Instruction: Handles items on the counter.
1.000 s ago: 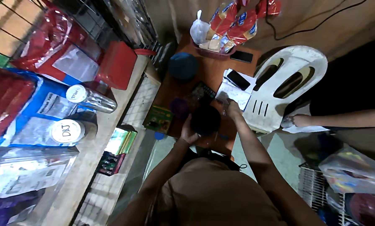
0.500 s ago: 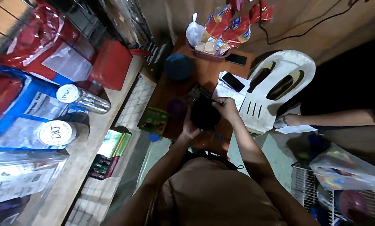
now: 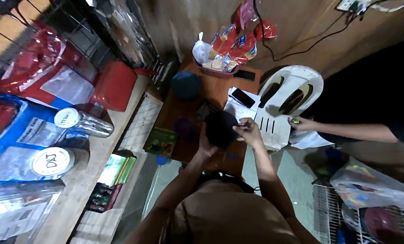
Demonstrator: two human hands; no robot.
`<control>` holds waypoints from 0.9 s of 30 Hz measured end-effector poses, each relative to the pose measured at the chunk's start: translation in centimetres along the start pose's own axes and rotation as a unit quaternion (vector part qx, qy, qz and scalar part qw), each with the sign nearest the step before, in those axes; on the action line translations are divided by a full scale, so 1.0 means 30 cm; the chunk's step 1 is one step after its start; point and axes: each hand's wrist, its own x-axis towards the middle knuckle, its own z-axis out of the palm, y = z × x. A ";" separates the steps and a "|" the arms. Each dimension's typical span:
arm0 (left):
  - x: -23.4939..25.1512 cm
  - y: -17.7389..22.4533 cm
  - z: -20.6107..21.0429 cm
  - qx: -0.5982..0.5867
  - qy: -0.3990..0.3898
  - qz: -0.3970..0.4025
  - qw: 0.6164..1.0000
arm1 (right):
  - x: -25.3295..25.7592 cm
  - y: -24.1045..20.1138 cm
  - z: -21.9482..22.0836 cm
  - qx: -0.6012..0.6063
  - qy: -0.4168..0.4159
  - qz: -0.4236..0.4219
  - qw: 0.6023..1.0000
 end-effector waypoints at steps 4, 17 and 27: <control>-0.002 0.001 0.018 0.051 -0.016 -0.005 0.999 | -0.058 0.047 -0.006 0.063 0.018 0.030 0.997; -0.001 -0.073 0.049 0.008 -0.017 0.017 1.000 | -0.187 0.073 -0.049 0.280 0.067 0.041 0.957; 0.006 -0.071 0.055 0.004 -0.009 -0.011 1.000 | -0.251 0.158 -0.229 0.461 0.161 -0.022 0.872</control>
